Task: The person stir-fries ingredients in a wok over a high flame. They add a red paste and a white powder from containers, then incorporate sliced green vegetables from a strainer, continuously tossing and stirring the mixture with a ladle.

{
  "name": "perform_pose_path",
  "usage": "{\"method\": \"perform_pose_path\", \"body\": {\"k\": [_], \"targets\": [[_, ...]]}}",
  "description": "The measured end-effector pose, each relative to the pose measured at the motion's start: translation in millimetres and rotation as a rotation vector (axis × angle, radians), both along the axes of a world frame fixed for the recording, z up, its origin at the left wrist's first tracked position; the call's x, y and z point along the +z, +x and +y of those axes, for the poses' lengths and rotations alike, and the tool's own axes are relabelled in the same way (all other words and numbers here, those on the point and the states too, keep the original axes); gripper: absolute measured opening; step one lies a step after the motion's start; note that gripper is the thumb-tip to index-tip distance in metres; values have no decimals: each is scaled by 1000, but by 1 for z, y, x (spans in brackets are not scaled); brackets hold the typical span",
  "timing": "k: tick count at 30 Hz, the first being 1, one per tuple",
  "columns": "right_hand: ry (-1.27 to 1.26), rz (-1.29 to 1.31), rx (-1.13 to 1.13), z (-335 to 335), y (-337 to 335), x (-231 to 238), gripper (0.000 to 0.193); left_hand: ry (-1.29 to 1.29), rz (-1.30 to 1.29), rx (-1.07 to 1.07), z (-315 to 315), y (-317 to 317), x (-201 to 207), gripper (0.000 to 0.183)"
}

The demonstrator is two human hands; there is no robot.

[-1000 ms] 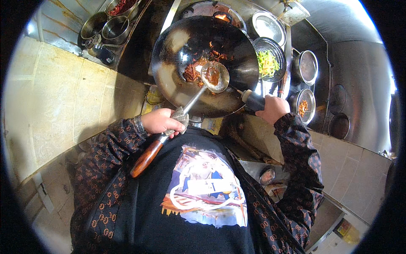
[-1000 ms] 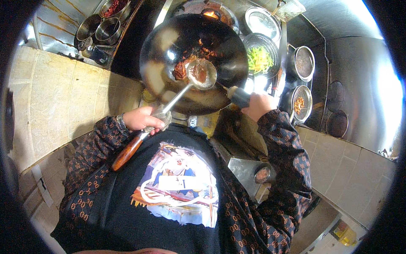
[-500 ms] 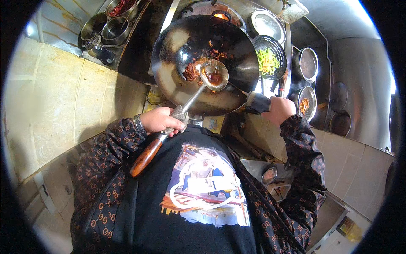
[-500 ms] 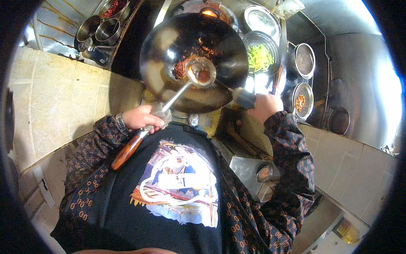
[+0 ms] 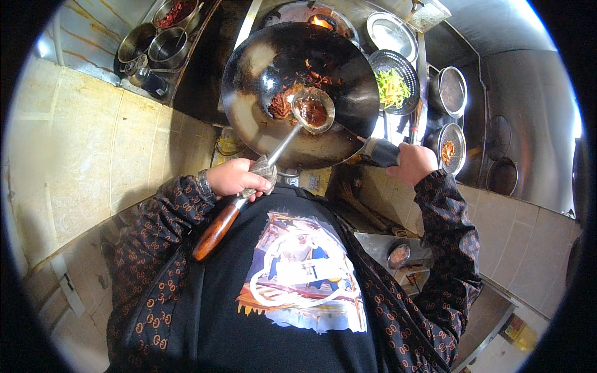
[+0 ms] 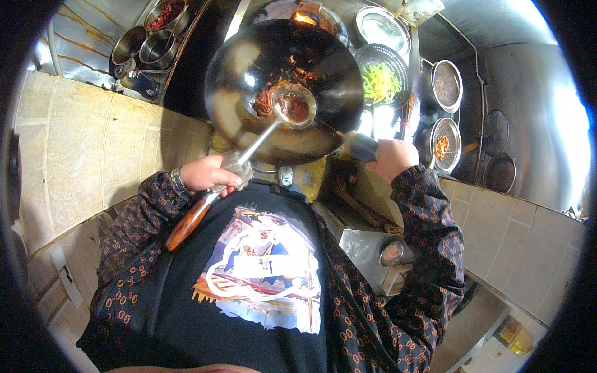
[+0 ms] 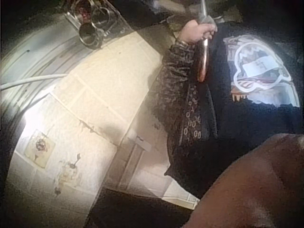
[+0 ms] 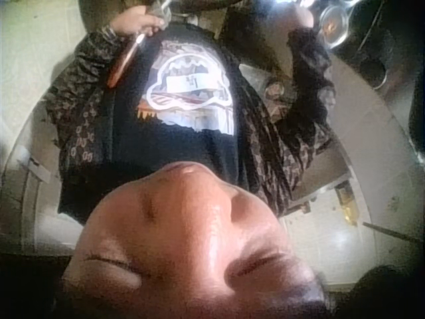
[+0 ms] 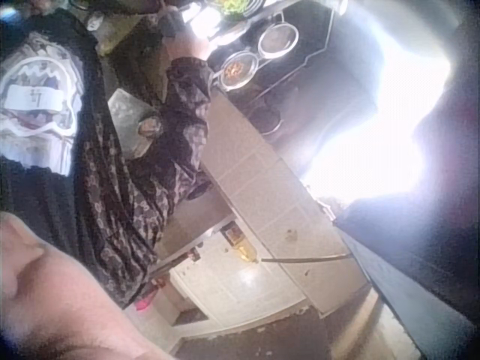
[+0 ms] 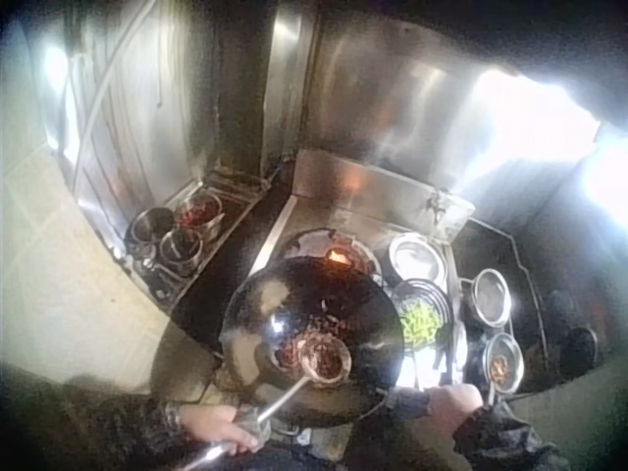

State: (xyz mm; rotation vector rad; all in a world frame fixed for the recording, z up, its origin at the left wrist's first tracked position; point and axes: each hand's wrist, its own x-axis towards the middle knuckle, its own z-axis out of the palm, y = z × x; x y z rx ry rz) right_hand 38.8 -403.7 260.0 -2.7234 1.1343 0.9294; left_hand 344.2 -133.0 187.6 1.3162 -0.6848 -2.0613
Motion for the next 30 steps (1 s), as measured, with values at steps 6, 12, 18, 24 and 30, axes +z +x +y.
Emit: {"method": "perform_pose_path", "body": {"k": [6,12,18,24,30], "targets": [[-10,-52,-18,5,-8,0,50,-2,-10,2,3,0,-1,15],[-73,-109,-18,13,-23,9,48,7,-3,29,4,0,-1,10],[16,-391,-246,30,-39,18,56,39,-6,67,9,4,-4,14],[260,-968,-488,42,-39,32,60,20,-204,-8,1,15,-9,25],[428,-1330,-332,31,29,55,67,-283,-1321,-376,-13,29,-17,24]]}}
